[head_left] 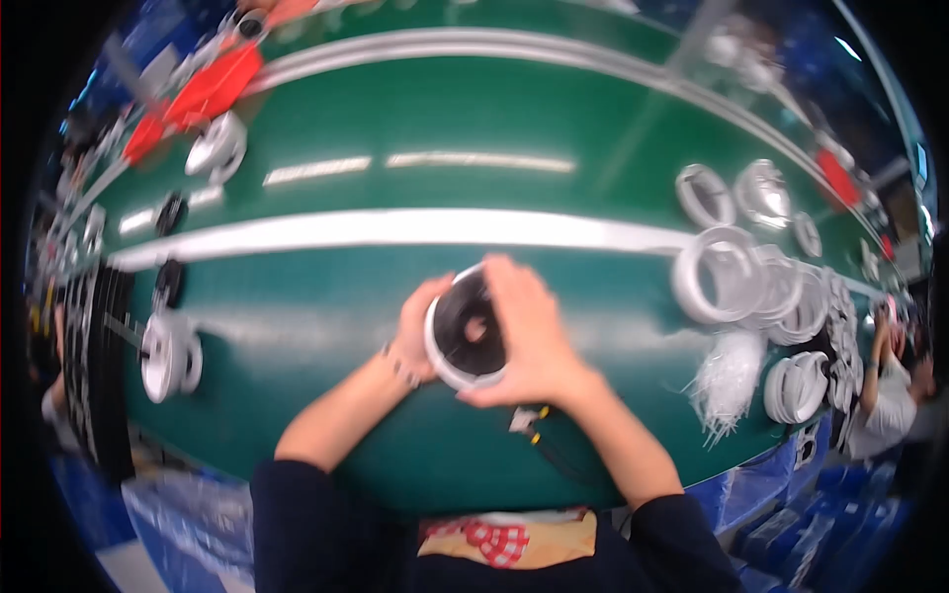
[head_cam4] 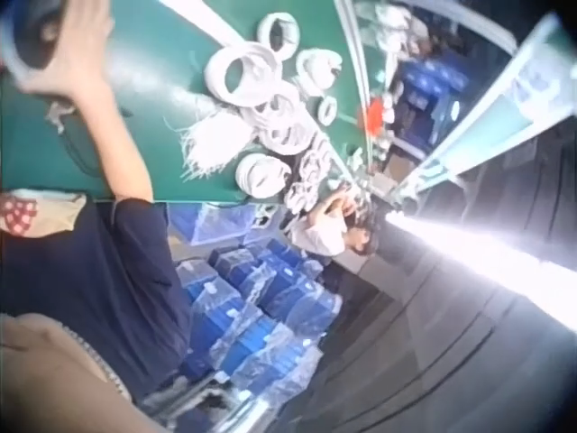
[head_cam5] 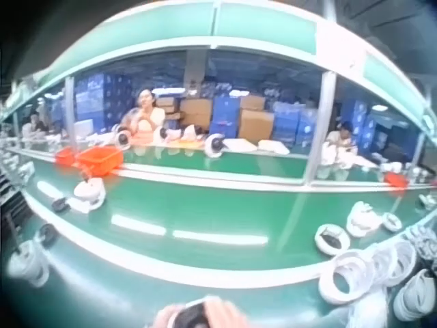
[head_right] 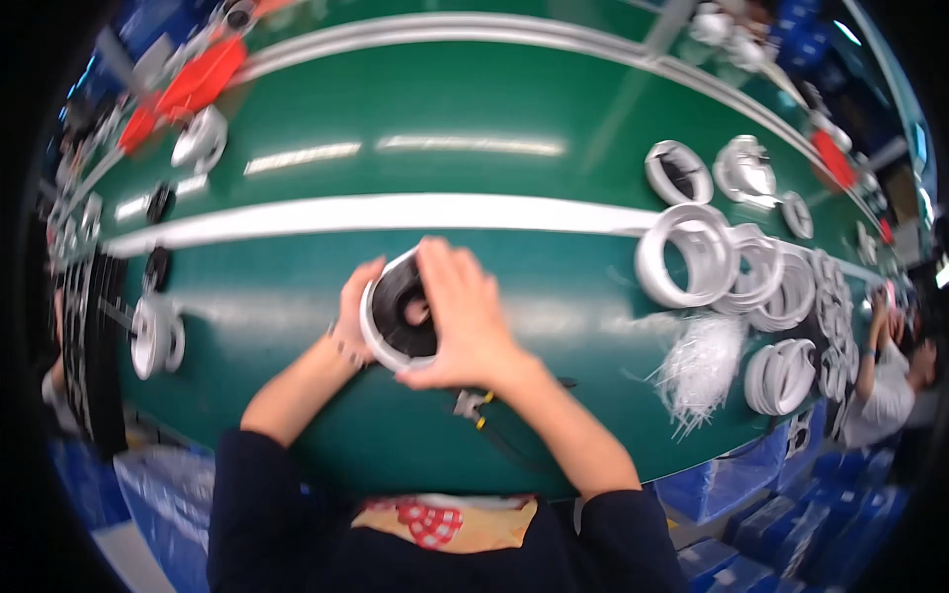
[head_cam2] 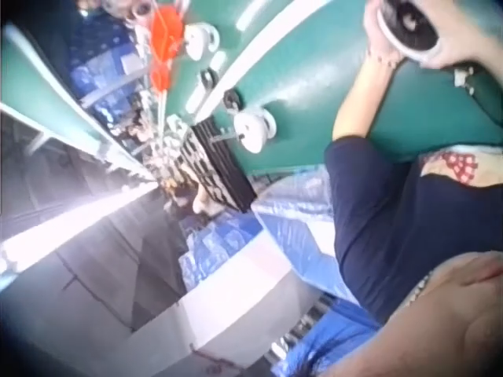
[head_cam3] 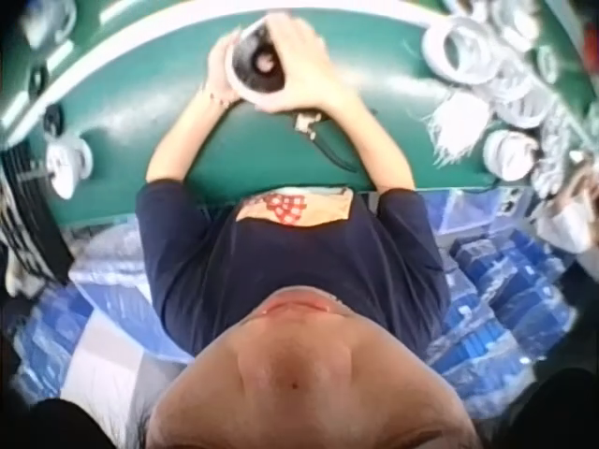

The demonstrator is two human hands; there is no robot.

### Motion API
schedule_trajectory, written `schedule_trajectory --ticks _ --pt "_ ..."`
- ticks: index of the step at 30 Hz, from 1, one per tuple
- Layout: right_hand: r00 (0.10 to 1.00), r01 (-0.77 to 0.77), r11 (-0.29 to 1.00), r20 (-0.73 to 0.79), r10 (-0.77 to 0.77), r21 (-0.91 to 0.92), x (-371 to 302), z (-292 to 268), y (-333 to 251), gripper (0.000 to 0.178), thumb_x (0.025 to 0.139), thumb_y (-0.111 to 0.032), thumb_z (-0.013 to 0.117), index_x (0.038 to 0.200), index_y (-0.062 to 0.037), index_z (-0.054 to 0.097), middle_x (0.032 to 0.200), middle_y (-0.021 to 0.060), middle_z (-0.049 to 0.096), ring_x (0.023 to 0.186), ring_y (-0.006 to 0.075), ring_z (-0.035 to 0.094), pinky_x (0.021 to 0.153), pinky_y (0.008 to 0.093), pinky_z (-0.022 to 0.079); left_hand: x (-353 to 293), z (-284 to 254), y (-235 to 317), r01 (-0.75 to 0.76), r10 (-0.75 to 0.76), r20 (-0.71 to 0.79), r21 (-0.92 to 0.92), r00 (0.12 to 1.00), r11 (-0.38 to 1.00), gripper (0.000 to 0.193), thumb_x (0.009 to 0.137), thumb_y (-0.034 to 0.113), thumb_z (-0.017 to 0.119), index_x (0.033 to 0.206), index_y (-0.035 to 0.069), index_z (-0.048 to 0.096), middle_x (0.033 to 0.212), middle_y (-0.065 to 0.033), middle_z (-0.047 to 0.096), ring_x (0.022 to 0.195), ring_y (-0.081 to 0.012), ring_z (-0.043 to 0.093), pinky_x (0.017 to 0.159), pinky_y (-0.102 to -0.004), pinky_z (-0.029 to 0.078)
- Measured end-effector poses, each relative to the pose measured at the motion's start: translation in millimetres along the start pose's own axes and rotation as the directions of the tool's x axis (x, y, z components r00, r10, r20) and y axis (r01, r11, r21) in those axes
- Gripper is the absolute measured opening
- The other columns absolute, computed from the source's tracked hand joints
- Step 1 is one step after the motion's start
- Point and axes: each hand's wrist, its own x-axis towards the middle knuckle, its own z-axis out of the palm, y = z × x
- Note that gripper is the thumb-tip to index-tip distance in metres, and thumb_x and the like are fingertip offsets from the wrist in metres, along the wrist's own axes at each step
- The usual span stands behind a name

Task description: Assembling components of security cameras on a production line.

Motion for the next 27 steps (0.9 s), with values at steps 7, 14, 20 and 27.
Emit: schedule_trajectory --ticks 7,14,20,27 --pt "0.989 -0.031 0.991 -0.141 0.049 0.129 -8.4 35.3 9.6 0.121 0.044 -0.039 0.079 0.135 0.0019 0.01 0.141 0.0204 0.008 0.125 0.0447 0.016 0.098 0.0502 0.024 0.4 27.6 15.7 -0.098 0.204 -0.278 0.351 0.939 0.931 0.049 0.084 0.044 0.04 0.11 0.005 0.054 0.095 -0.0079 0.062 0.078 -0.0186 0.061 0.068 -0.0311 0.052" --pt "0.968 -0.107 0.992 -0.234 0.087 -0.072 -52.0 -10.1 25.1 0.098 0.058 -0.036 0.075 0.134 -0.0054 0.022 0.142 0.0185 0.008 0.128 0.0428 0.011 0.101 0.0499 0.02 65.1 1.9 81.5 -0.187 0.297 -0.335 0.323 0.894 0.928 0.056 0.081 0.047 0.045 0.112 0.001 0.05 0.109 -0.0146 0.055 0.097 -0.0268 0.055 0.085 -0.0419 0.045" --pt "0.901 -0.242 0.957 -0.405 0.159 -0.162 -100.5 -56.5 41.7 0.069 0.065 -0.03 0.07 0.123 -0.0064 0.041 0.137 0.0175 0.024 0.125 0.0397 0.023 0.1 0.0472 0.025 120.9 -38.3 159.1 -0.283 0.525 -0.35 0.551 0.776 0.785 0.053 0.084 0.047 0.047 0.119 0.008 0.045 0.117 -0.0109 0.051 0.106 -0.0264 0.05 0.088 -0.0451 0.042" --pt "0.804 -0.376 0.791 -0.595 0.019 -0.483 -94.4 -126.3 96.5 0.052 0.06 -0.01 0.068 0.109 -0.0047 0.05 0.12 0.0166 0.045 0.11 0.0367 0.043 0.093 0.0445 0.034 96.5 -25.7 164.4 -0.012 0.754 -0.38 0.89 0.536 0.456 0.072 0.08 0.039 0.059 0.133 0.008 0.022 0.135 -0.0116 0.028 0.122 -0.0292 0.032 0.075 -0.0417 0.048"
